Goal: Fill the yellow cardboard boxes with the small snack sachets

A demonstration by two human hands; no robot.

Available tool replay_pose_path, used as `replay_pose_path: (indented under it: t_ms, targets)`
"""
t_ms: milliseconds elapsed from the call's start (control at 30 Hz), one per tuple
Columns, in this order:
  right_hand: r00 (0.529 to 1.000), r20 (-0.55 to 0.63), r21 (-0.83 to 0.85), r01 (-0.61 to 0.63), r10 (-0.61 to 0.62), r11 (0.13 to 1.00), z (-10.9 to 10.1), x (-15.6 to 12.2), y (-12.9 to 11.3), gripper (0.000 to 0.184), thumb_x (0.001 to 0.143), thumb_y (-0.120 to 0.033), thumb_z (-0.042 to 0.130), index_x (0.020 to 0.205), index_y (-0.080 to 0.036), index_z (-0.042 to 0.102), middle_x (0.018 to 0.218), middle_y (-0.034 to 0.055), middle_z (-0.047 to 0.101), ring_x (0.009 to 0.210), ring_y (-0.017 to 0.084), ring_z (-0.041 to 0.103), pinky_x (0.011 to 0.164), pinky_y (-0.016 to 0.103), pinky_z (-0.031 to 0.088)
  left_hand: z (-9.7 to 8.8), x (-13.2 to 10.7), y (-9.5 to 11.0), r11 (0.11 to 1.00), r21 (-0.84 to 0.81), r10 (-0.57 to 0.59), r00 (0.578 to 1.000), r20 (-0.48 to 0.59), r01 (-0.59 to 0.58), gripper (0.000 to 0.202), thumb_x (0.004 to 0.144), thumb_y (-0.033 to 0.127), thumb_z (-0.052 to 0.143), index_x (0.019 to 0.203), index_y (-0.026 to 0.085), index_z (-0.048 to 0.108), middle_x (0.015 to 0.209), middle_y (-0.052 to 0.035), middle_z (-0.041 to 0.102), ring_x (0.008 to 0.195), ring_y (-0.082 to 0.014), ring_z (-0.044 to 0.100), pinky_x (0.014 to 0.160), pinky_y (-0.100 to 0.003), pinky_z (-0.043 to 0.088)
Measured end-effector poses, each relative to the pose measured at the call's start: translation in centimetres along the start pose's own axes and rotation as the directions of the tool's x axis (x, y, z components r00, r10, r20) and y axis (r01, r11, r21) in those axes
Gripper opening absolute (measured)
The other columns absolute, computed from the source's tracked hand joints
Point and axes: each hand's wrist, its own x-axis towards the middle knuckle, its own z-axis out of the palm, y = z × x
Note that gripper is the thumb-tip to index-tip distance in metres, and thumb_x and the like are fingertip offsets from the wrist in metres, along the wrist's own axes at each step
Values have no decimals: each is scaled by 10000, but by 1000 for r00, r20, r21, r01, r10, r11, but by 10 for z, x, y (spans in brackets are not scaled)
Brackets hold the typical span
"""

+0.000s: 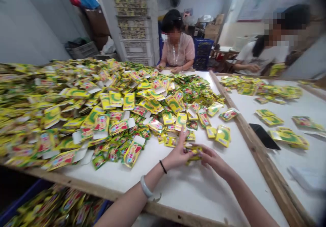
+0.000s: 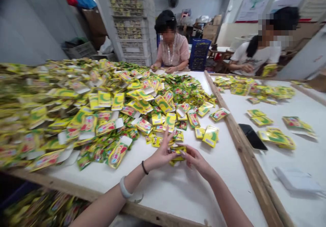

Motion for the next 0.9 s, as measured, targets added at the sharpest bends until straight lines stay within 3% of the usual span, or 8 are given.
replay_pose_path:
  t_ms: [167, 267, 400, 500, 567, 700, 800, 900]
  targets:
    - [980, 199, -227, 67, -21, 972, 1, -6, 9, 304, 815, -390, 606, 1027, -177, 649, 877, 49, 678, 683, 136, 557, 568, 238, 448, -2, -23, 11, 996, 69, -71, 987, 145, 62, 1045, 725, 178, 664, 1435, 324, -90, 1516, -185, 69, 1123, -269, 542, 800, -346, 517]
    - [988, 134, -290, 115, -79, 950, -2, -8, 14, 297, 831, -399, 581, 1021, -179, 640, 943, 63, 675, 773, 172, 586, 676, 285, 484, -28, -47, 23, 952, 281, -121, 993, -3, 117, 751, 743, 285, 674, 1392, 304, 297, 1476, -129, 247, 1096, -245, 550, 848, -357, 494]
    - [995, -10, -272, 97, -104, 957, -14, -12, 11, 295, 843, -413, 563, 998, -166, 609, 743, 33, 654, 625, 148, 573, 607, 281, 488, -91, -86, 40, 566, 736, 158, 827, -539, 371, 403, 822, 357, 559, 1198, 224, 510, 1222, -100, 534, 1176, -258, 448, 1017, -439, 333]
    - [994, -59, -150, 83, -93, 985, -15, -13, 6, 298, 845, -416, 563, 983, -153, 586, 603, -2, 601, 515, 127, 541, 513, 263, 473, -130, -109, 42, 241, 746, 126, 742, -658, 621, 535, 730, 449, 627, 1156, 148, 503, 1074, -137, 568, 1063, -326, 488, 925, -483, 371]
    - [995, -64, -75, 75, -80, 994, -11, -14, 3, 290, 839, -410, 576, 959, -146, 583, 576, -10, 588, 489, 125, 548, 500, 267, 485, -139, -116, 39, 191, 744, 38, 753, -657, 640, 438, 713, 471, 620, 1001, 151, 538, 934, -105, 576, 948, -309, 531, 844, -450, 414]
    - [994, -77, 40, 80, -77, 996, 4, -21, -10, 262, 818, -380, 614, 931, -145, 586, 623, 2, 613, 520, 147, 607, 525, 301, 537, -112, -115, 41, 515, 710, -1, 828, -560, 481, 218, 748, 338, 562, 856, 195, 437, 966, -69, 547, 945, -238, 538, 841, -382, 421]
    - [987, -61, 82, 152, -147, 985, 21, -38, -25, 215, 829, -335, 610, 944, -155, 588, 588, -13, 594, 479, 144, 598, 481, 302, 537, -68, -103, 49, 859, 347, -199, 870, -452, 377, 291, 764, 261, 538, 1002, 210, 378, 992, -42, 559, 894, -175, 567, 803, -328, 444]
    - [962, -50, 58, 273, -270, 960, 39, -56, -41, 175, 844, -293, 590, 978, -180, 579, 682, -4, 594, 465, 127, 582, 444, 295, 528, -24, -88, 57, 896, -63, -442, 894, -70, 439, 345, 745, 317, 610, 1011, 164, 451, 878, -48, 598, 811, -179, 601, 770, -330, 464]
